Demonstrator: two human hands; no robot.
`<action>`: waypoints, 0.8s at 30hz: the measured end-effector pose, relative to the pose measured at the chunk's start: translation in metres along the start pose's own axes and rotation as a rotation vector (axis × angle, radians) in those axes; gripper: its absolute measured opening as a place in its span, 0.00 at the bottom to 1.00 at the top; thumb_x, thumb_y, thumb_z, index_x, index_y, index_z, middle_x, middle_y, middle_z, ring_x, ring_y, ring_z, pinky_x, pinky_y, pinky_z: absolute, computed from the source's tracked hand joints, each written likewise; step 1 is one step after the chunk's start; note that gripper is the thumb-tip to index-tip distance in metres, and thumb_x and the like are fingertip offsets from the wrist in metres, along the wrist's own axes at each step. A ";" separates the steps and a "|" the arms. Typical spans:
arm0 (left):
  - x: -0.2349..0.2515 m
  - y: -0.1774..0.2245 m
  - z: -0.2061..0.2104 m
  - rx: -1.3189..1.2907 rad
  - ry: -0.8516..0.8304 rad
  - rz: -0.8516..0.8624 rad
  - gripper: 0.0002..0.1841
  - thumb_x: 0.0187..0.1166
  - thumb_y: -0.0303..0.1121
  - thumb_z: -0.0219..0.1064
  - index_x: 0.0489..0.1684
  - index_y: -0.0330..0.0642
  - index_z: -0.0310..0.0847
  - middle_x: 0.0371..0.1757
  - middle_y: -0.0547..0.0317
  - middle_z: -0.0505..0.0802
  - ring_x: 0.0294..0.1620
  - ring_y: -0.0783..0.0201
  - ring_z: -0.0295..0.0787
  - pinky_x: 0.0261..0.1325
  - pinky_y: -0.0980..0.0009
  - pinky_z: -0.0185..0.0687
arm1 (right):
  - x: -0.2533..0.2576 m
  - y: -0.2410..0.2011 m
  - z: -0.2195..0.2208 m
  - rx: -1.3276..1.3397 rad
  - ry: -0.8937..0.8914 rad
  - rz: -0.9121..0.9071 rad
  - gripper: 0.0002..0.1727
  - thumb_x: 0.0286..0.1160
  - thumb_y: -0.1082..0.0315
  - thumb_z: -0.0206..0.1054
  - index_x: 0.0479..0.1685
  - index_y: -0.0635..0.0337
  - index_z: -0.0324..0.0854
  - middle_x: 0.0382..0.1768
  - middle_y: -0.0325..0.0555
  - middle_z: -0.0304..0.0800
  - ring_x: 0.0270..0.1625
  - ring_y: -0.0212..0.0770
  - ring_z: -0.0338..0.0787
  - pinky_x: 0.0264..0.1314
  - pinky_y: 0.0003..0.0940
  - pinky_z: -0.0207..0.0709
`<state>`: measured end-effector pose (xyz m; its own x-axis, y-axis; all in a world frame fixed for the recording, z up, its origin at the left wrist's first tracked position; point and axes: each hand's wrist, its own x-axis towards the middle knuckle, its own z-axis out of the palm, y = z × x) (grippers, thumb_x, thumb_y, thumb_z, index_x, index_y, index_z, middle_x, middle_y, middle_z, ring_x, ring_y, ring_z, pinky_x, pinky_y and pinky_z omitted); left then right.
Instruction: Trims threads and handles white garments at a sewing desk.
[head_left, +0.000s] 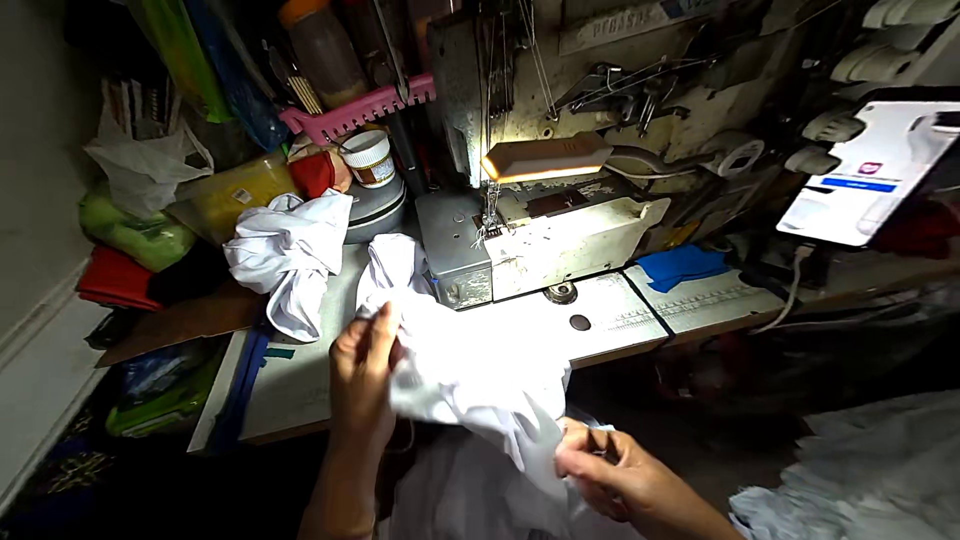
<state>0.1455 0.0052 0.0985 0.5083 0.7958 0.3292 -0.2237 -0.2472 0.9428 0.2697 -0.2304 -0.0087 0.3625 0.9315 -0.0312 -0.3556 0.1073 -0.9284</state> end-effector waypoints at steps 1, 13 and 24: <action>0.010 -0.017 -0.001 0.136 -0.034 0.038 0.09 0.88 0.35 0.61 0.36 0.55 0.84 0.28 0.77 0.88 0.29 0.84 0.83 0.35 0.84 0.82 | 0.001 -0.007 -0.009 0.121 -0.032 -0.023 0.06 0.81 0.58 0.69 0.42 0.42 0.92 0.38 0.24 0.91 0.19 0.13 0.74 0.19 0.11 0.70; 0.046 -0.043 -0.017 0.564 -0.305 0.060 0.10 0.85 0.29 0.63 0.36 0.40 0.91 0.23 0.67 0.85 0.22 0.78 0.76 0.29 0.80 0.74 | -0.005 -0.069 -0.028 0.454 -0.004 -0.469 0.15 0.87 0.55 0.60 0.48 0.49 0.91 0.50 0.38 0.94 0.32 0.26 0.92 0.30 0.19 0.85; 0.023 0.049 -0.039 -1.007 -0.371 0.077 0.06 0.81 0.29 0.63 0.41 0.43 0.88 0.23 0.67 0.86 0.25 0.73 0.87 0.44 0.75 0.90 | 0.000 -0.087 -0.022 -0.125 0.345 -0.356 0.10 0.82 0.53 0.68 0.43 0.44 0.92 0.23 0.22 0.83 0.18 0.14 0.72 0.19 0.11 0.67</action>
<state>0.1135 0.0330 0.1505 0.6464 0.5385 0.5406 -0.7618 0.4146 0.4979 0.3194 -0.2473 0.0641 0.7132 0.6735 0.1942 -0.0599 0.3346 -0.9404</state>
